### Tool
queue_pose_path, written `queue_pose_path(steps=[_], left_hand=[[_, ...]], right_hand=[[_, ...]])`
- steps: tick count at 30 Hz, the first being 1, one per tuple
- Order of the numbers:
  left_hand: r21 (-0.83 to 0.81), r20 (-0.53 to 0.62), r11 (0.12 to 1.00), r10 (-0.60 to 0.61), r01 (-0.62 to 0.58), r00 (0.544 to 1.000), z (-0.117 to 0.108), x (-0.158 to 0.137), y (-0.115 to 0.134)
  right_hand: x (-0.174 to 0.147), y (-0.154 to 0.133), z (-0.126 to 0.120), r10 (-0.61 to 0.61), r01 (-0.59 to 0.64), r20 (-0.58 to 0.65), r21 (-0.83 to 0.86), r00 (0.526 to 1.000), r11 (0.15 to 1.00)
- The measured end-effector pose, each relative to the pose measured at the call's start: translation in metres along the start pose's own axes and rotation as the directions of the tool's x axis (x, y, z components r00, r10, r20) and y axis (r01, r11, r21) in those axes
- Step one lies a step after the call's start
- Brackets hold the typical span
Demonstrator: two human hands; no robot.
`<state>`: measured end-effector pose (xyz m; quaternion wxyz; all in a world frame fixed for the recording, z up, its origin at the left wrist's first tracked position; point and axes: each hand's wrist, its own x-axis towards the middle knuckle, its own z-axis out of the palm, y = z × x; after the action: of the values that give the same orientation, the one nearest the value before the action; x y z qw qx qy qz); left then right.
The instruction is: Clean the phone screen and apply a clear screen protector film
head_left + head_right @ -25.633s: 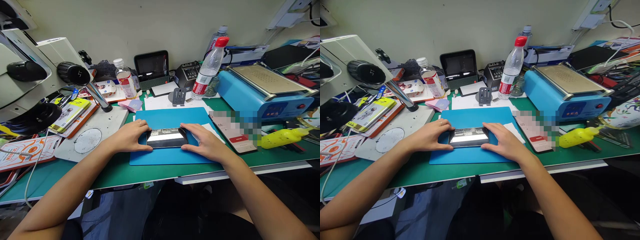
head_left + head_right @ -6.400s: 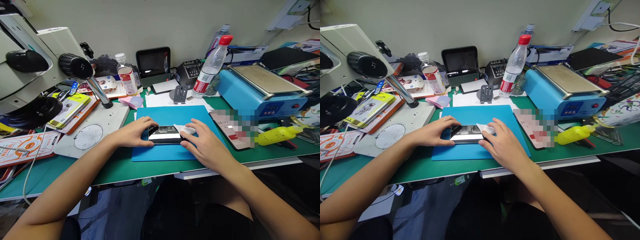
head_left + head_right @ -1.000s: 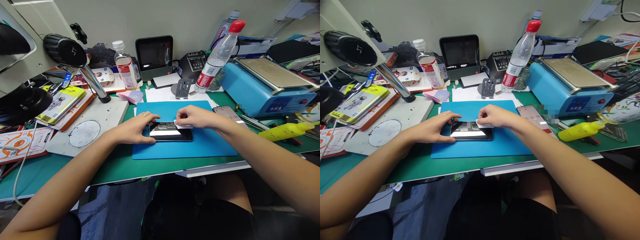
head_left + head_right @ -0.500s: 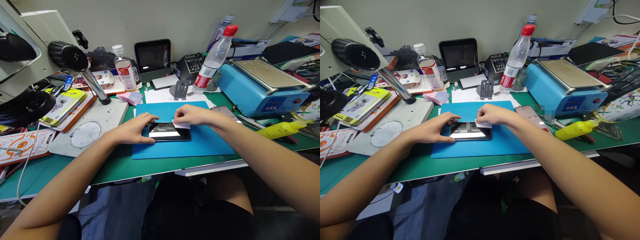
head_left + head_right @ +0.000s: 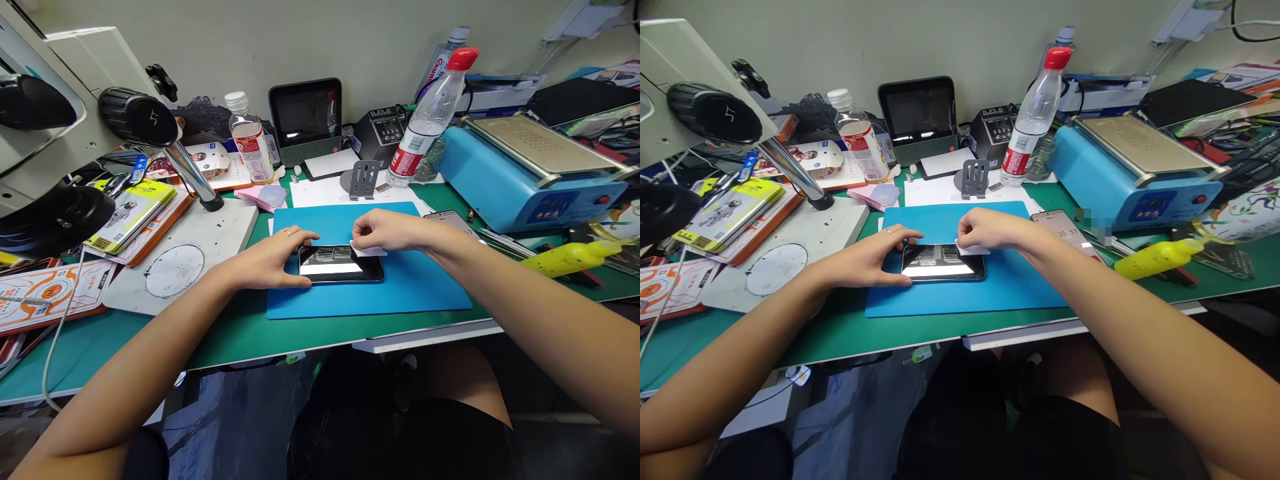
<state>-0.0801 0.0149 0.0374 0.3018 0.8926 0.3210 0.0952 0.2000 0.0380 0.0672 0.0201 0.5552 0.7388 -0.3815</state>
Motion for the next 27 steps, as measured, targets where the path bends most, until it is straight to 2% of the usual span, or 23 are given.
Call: queue_pose_path(steps=[16,27], left_hand=[[0.031,0.02,0.999,-0.036,0.035,0.999,-0.001,0.0,0.005],[-0.001,0.0,1.0,-0.025,0.025,1.0,0.0,0.001,0.0]], right_hand=[[0.001,-0.005,0.01,-0.011,0.012,-0.049,0.015,0.999,1.0],[0.007,-0.015,0.006,0.013,-0.013,-0.009,-0.049,1.0,0.999]])
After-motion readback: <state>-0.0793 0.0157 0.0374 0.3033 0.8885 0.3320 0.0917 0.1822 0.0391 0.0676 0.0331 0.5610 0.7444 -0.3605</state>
